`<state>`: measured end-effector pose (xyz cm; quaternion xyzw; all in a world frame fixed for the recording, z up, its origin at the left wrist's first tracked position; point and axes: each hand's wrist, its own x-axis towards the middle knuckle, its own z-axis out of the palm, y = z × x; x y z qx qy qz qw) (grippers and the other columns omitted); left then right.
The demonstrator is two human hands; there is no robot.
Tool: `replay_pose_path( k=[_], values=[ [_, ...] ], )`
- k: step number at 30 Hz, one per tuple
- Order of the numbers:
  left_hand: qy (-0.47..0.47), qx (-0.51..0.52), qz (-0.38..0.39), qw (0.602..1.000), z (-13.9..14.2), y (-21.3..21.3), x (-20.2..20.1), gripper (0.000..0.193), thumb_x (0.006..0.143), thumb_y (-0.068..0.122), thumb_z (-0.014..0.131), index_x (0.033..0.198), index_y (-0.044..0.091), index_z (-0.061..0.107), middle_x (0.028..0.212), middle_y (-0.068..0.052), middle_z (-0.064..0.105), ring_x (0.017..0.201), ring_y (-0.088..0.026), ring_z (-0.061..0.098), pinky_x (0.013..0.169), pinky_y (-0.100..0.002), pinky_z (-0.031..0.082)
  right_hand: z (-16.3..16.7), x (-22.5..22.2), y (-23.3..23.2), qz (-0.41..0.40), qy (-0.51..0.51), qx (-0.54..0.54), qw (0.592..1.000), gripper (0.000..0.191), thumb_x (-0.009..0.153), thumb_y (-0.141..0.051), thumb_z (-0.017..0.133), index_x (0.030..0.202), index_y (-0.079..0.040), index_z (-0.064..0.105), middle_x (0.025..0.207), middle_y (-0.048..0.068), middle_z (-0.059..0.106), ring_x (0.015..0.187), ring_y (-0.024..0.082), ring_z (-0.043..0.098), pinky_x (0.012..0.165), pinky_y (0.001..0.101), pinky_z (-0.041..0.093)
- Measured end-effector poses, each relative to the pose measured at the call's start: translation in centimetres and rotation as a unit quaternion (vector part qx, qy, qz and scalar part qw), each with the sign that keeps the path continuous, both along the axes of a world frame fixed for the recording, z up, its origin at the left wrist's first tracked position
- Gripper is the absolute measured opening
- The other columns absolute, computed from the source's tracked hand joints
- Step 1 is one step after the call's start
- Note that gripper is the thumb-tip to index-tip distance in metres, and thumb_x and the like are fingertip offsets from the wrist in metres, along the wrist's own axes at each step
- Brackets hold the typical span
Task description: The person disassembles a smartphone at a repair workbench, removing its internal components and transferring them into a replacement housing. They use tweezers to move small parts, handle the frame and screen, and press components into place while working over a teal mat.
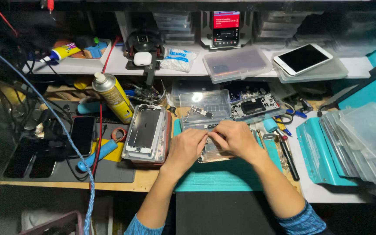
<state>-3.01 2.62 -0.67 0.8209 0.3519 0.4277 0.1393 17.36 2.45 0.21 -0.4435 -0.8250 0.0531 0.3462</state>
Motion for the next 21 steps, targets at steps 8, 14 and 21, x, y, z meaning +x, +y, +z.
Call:
replay_pose_path(
  k=[8, 14, 21],
  values=[
    [0.034, -0.075, -0.009, 0.997, -0.6, 1.0, -1.4, 0.013, 0.091, 0.013, 0.063, 0.098, 0.005, 0.071, 0.080, -0.018, 0.069, 0.077, -0.040, 0.068, 0.067, -0.051, 0.053, 1.1, -1.0, 2.2, 0.064, -0.095, -0.011, 0.993, 0.019, 0.082, -0.023, 0.075, 0.075, -0.006, 0.072, 0.070, 0.011, 0.066, 0.068, 0.033, 0.065, 0.059, 0.0449, 0.052],
    [0.038, -0.114, 0.045, 0.992, -1.7, 1.0, -2.0, 0.009, 0.089, 0.013, 0.063, 0.088, 0.005, 0.068, 0.071, -0.021, 0.066, 0.072, -0.044, 0.065, 0.065, -0.055, 0.052, 1.5, -2.9, 3.3, 0.095, -0.127, -0.022, 0.987, 0.016, 0.078, -0.023, 0.075, 0.077, -0.006, 0.075, 0.071, 0.010, 0.067, 0.069, 0.033, 0.066, 0.061, 0.0455, 0.053],
    [0.019, -0.140, 0.073, 0.987, -3.2, 1.1, -2.7, 0.009, 0.086, 0.010, 0.062, 0.091, 0.003, 0.066, 0.073, -0.025, 0.066, 0.075, -0.048, 0.064, 0.066, -0.057, 0.051, 3.2, -4.1, 3.2, 0.103, -0.086, 0.022, 0.991, 0.023, 0.074, -0.024, 0.081, 0.087, -0.005, 0.077, 0.077, 0.012, 0.068, 0.077, 0.034, 0.066, 0.070, 0.0447, 0.053]
  ],
)
